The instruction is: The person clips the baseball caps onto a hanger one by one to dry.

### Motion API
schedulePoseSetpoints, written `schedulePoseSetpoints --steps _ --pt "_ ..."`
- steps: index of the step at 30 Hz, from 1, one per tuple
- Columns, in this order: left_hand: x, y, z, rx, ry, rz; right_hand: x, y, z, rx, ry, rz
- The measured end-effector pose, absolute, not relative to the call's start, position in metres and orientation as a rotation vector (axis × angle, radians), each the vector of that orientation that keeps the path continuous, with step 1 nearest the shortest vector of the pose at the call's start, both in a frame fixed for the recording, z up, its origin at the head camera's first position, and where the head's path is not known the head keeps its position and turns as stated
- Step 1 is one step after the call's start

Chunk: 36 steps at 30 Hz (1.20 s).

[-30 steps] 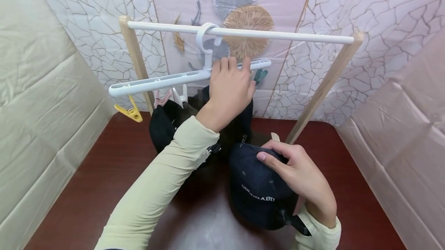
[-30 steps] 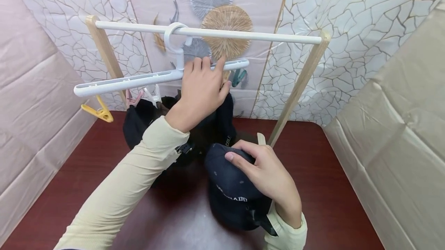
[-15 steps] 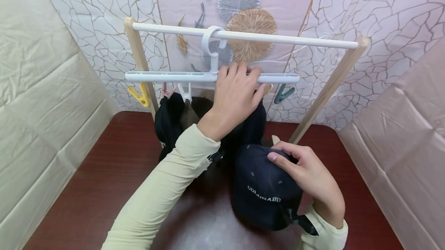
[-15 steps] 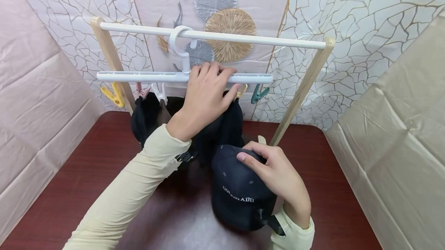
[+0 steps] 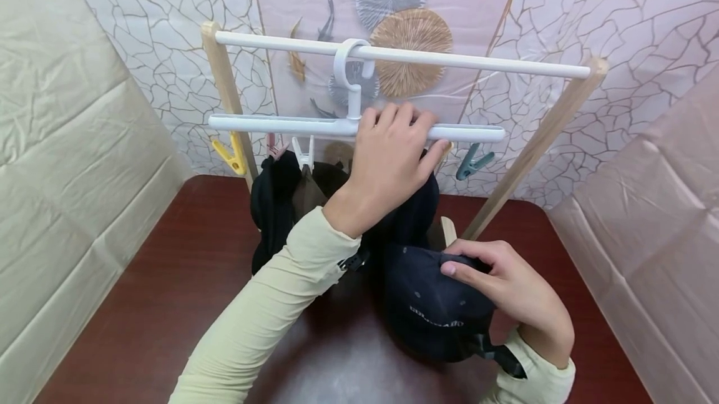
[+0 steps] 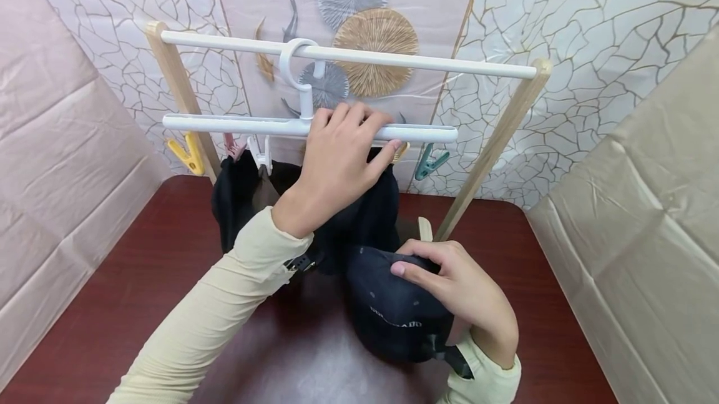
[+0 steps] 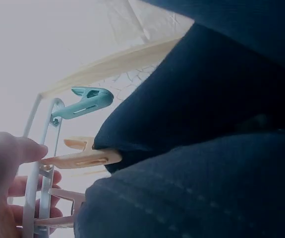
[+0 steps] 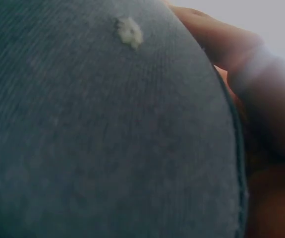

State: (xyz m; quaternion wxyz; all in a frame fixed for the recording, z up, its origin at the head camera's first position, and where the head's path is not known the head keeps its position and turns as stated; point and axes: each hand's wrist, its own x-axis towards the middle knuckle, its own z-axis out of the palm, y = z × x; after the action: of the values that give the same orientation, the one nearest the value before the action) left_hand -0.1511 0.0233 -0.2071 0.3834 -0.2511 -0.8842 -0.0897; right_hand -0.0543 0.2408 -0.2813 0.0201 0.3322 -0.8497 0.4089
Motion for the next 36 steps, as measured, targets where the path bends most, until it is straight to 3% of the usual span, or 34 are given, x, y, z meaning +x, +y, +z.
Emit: schedulePoseSetpoints --steps 18,36 --pt "-0.144 0.046 -0.204 -0.734 -2.226 -0.346 -0.057 0.246 -0.283 1.024 -2.704 1.254" --pt "-0.151 0.022 -0.227 -0.995 -2.036 -0.618 -0.064 0.247 -0.289 1.047 -2.677 1.297"
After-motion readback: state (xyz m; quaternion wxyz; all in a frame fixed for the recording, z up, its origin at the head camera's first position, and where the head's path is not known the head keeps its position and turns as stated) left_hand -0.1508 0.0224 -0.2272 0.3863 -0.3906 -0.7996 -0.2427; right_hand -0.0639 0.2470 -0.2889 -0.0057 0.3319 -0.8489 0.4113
